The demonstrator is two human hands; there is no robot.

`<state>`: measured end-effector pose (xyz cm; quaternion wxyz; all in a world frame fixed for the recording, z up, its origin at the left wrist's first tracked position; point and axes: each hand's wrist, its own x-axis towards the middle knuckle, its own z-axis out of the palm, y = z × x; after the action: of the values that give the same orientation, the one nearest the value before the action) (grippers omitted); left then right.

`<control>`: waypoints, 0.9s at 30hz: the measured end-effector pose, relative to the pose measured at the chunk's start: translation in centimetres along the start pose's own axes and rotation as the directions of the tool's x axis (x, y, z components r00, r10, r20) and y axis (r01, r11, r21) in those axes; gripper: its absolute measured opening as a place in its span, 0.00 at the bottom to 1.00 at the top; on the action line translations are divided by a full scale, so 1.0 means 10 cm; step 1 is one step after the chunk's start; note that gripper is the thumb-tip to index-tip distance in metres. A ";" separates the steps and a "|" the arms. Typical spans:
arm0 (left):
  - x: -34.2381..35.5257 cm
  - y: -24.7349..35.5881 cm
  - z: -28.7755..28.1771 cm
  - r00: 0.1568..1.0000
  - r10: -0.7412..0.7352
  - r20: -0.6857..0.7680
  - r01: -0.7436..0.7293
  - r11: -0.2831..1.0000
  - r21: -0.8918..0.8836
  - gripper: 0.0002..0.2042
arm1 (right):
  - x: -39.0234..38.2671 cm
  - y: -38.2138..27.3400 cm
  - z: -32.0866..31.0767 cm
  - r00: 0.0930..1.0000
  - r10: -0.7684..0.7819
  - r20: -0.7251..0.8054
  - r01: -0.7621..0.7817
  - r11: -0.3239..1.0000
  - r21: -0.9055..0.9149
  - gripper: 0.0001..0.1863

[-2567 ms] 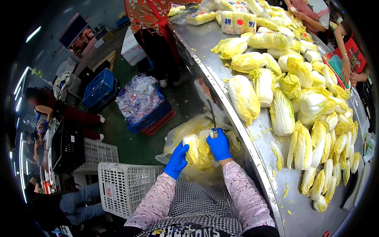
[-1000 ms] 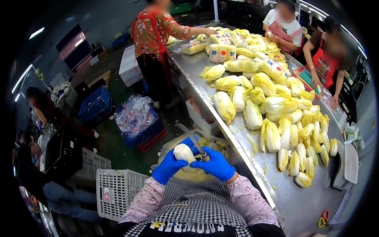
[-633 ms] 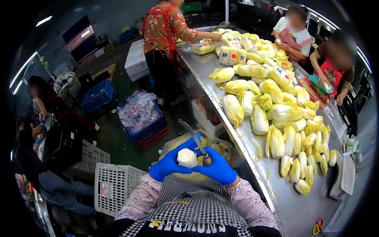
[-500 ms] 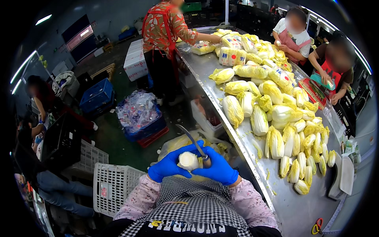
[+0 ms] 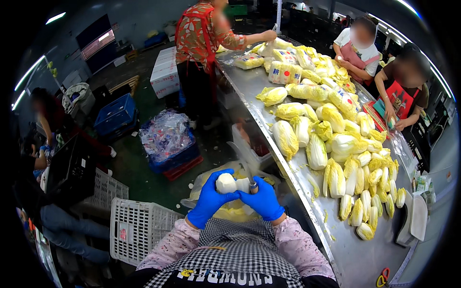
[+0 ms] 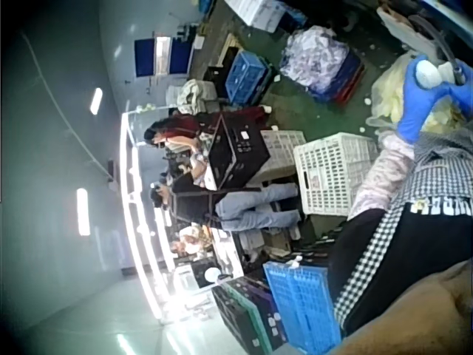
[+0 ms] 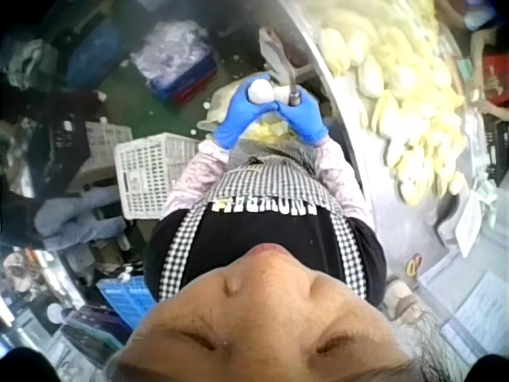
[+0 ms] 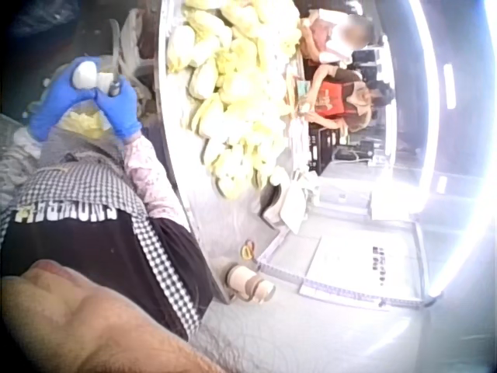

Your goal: The person uses a knife to trim the base of napa cabbage heads and places them on a metal table. The person also handles plastic packaging and places trimmed cabbages into a white crate. Other workers are visible in the background performing similar tasks.

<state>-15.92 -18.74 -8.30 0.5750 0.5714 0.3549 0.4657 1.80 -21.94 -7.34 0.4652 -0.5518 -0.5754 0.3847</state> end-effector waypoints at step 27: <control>-0.06 0.00 -0.16 0.960 -0.278 0.030 0.249 0.801 -0.544 0.09 | 0.07 -0.17 -0.10 0.993 0.015 0.115 -0.009 0.999 -0.052 0.21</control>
<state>-17.59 -18.77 -8.48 0.7630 0.3178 0.2989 0.4770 2.34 -21.47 -5.36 0.4146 -0.5439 -0.6075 0.4040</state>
